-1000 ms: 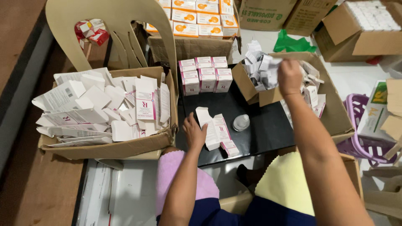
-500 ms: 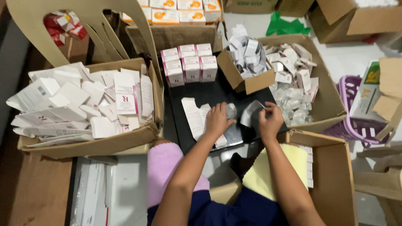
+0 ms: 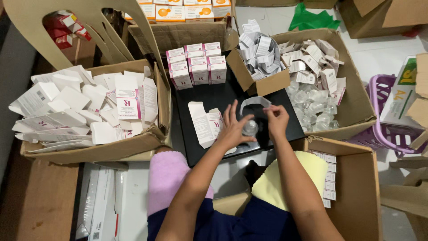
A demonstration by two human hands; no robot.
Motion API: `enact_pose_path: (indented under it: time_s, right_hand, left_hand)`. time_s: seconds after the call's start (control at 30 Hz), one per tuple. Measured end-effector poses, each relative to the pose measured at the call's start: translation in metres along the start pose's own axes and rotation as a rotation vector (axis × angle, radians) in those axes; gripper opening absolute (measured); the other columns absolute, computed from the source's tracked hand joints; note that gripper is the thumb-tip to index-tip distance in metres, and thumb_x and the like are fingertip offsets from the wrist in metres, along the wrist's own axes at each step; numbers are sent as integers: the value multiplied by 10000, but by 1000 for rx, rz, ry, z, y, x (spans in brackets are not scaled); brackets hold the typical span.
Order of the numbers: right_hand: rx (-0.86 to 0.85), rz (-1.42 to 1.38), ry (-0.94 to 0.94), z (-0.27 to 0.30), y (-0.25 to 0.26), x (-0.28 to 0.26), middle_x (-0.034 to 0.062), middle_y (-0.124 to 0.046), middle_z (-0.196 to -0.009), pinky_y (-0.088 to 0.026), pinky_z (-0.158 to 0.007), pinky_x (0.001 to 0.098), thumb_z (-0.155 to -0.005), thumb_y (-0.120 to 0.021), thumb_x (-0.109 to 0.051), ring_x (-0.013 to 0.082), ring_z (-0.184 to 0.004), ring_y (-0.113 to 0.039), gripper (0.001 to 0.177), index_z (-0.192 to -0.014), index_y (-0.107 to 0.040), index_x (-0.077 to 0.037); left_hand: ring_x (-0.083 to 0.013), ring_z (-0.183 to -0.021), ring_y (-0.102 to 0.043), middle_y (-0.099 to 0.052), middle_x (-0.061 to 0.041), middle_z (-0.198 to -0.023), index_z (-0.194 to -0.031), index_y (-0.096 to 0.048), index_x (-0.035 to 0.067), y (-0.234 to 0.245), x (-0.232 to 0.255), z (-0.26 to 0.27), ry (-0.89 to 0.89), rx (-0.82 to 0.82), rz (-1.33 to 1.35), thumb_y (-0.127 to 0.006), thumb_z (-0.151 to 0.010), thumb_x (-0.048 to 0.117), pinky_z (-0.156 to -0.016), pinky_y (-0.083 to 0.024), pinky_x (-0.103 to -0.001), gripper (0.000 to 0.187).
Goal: The person sits on the floor and repeatedly picks small clear bottles from a box, places them into white rectangular boxes, closes the boxes, and stacks them on a black table. The person also handles empty boxes and plastic-wrapped bottles during the process.
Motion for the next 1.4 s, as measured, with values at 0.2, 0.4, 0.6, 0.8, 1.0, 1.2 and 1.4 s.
enact_pose_path:
  time_s: [0.2, 0.4, 0.6, 0.8, 1.0, 1.2, 1.4]
  right_hand:
    - [-413, 641, -118, 14, -1, 14, 126, -705, -814, -537, -702, 340, -795, -740, -12, 243, -744, -683, 134, -831, -612, -34]
    - [-640, 950, -30, 15, -7, -15, 174, -668, -929, -539, -786, 425, -697, -805, -53, 364, -904, -668, 295, -928, -626, -16]
    - [-782, 671, 110, 34, -38, -69, 185, -595, -1168, -553, -904, 393, -714, -677, 28, 345, -1056, -653, 638, -1341, -576, -31]
    - [-810, 710, -34, 46, -45, -75, 196, -550, -1208, -567, -833, 377, -705, -719, 8, 357, -957, -654, 785, -1449, -472, -34]
    - [-493, 773, 151, 57, -49, -61, 257, -529, -1270, -507, -944, 438, -729, -793, -56, 430, -1123, -563, 823, -1459, -432, 65]
    - [-316, 879, 215, 63, -49, -43, 261, -549, -1303, -450, -1029, 470, -743, -782, -35, 440, -1184, -517, 837, -1494, -430, 83]
    - [-218, 886, 221, 68, -57, -55, 240, -598, -1226, -461, -986, 472, -737, -871, -113, 429, -1129, -541, 818, -1433, -483, 73]
  left_hand:
    - [-440, -1406, -357, -362, -249, -1511, -1460, -420, 122, -2, -13, -8, 53, -73, -8, -970, -508, 448, -1182, -252, -601, 1146]
    - [-366, -1225, -569, -648, -195, -1276, -1492, -413, 36, -21, -14, -1, 57, -176, 28, -915, -677, 326, -1060, -456, -443, 1001]
    - [-341, -1237, -572, -672, -144, -1285, -1361, -560, 27, -25, -10, 0, 72, -118, 44, -893, -683, 204, -1013, -490, -418, 775]
    - [-373, -1146, -590, -670, -208, -1238, -1333, -555, -46, -44, -16, -8, 113, 32, 9, -874, -698, 143, -1018, -466, -431, 735]
    - [-398, -1112, -620, -674, -245, -1197, -1305, -563, -77, -63, -23, -17, 243, 167, 4, -835, -696, 139, -1003, -453, -440, 701]
    - [-457, -1146, -598, -611, -327, -1213, -1407, -442, -106, -67, -33, -23, 353, 165, 133, -799, -696, 182, -1032, -445, -462, 846]
    - [-453, -1238, -554, -544, -308, -1344, -1420, -452, -44, -42, -48, -11, 223, 239, 252, -800, -771, 215, -1053, -458, -475, 780]
Point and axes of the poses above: each hand's wrist, its own z-axis away from the middle knuckle, its own y-axis out of the back of the hand, x = y × z, the point moved 7 cm from there along -z, towards the middle knuckle
